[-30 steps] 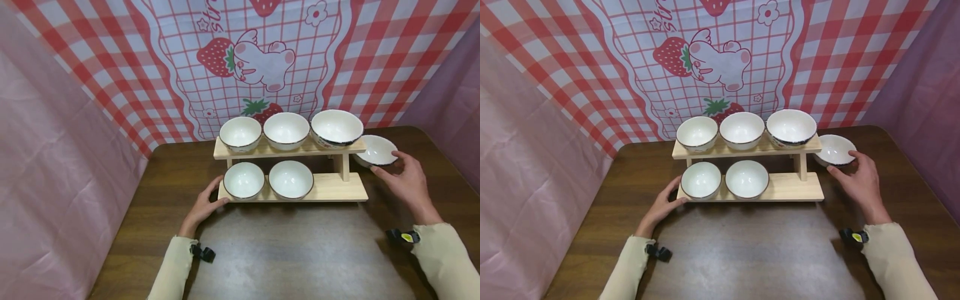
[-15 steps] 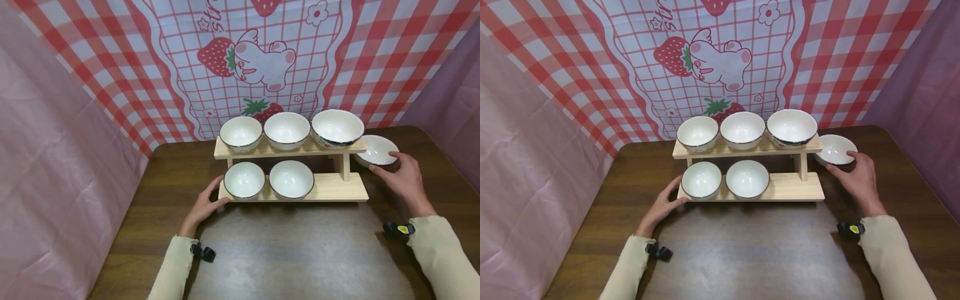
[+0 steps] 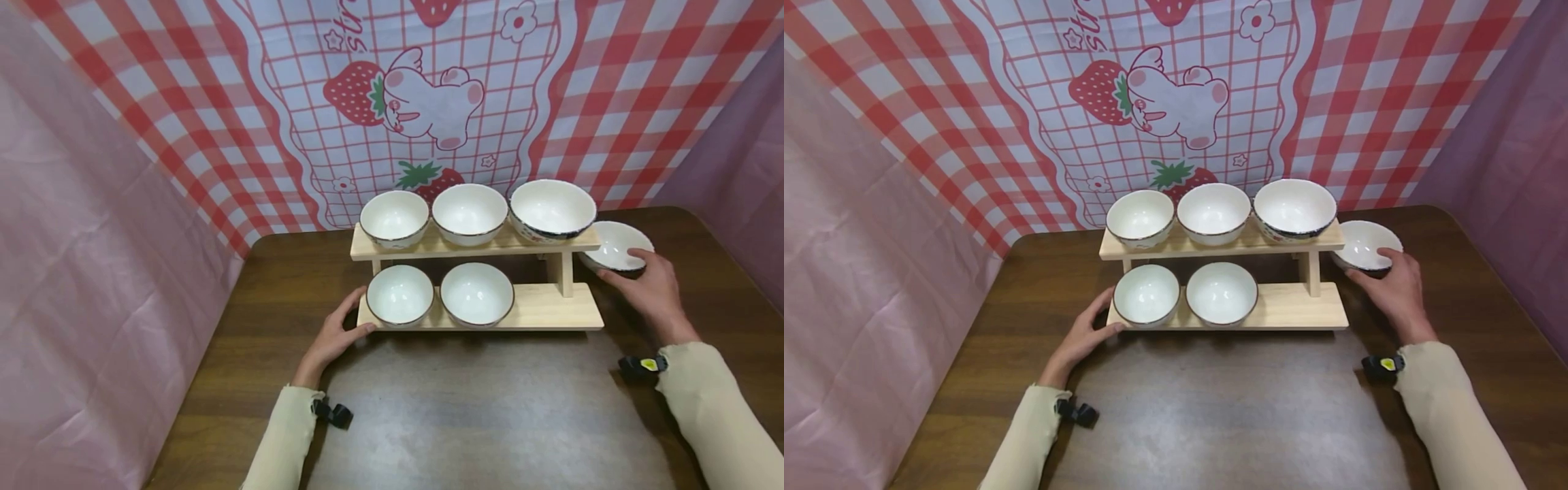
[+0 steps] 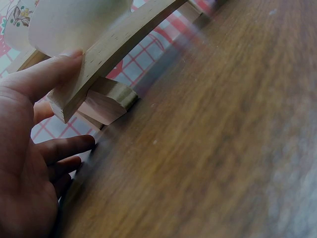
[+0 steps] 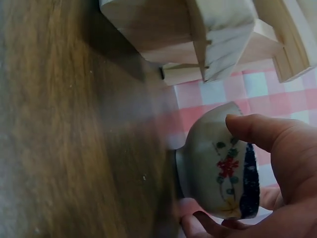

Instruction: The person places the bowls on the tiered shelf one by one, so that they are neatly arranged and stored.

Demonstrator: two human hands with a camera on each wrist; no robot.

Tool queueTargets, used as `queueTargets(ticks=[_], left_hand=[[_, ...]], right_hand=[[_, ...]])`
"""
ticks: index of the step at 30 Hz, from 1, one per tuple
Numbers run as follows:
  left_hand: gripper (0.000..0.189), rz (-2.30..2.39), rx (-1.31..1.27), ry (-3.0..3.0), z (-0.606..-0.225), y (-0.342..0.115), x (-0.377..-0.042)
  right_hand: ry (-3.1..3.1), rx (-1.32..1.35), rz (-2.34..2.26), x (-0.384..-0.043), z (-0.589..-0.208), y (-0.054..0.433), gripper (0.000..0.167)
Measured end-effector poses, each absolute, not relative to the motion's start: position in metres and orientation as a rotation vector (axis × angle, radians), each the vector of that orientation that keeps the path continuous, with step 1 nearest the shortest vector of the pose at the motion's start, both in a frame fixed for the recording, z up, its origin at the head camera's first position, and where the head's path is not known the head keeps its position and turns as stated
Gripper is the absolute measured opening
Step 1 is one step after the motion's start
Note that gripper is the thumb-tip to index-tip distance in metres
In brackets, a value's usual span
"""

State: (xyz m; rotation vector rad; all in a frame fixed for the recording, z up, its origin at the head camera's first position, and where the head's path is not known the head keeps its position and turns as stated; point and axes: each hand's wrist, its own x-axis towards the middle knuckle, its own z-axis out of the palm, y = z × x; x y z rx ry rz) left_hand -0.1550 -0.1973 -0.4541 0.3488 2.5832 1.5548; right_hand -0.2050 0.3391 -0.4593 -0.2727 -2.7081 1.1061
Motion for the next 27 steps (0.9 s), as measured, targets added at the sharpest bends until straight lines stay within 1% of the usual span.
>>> queueTargets(ticks=[4, 8, 10, 16, 27], left_hand=[[0.075, 1.552, 0.338, 2.582, -0.468, -0.2, -0.161], [0.078, 1.577, 0.33, 2.576, -0.489, -0.205, -0.17], [0.078, 1.591, 0.332, 2.577, -0.493, -0.206, -0.171], [0.076, 1.613, 0.358, 2.585, -0.493, -0.207, -0.171], [0.076, 1.605, 0.362, 2.584, -0.492, -0.208, -0.171]], right_hand=[[-2.699, -0.27, 1.101, -0.209, -0.464, 0.34, 0.076], [-2.718, -0.32, 1.126, -0.212, -0.465, 0.34, 0.083], [-2.725, -0.349, 1.153, -0.214, -0.465, 0.338, 0.087], [-2.715, -0.406, 1.182, -0.218, -0.466, 0.336, 0.093], [-2.641, -0.475, 1.175, -0.223, -0.472, 0.332, 0.09]])
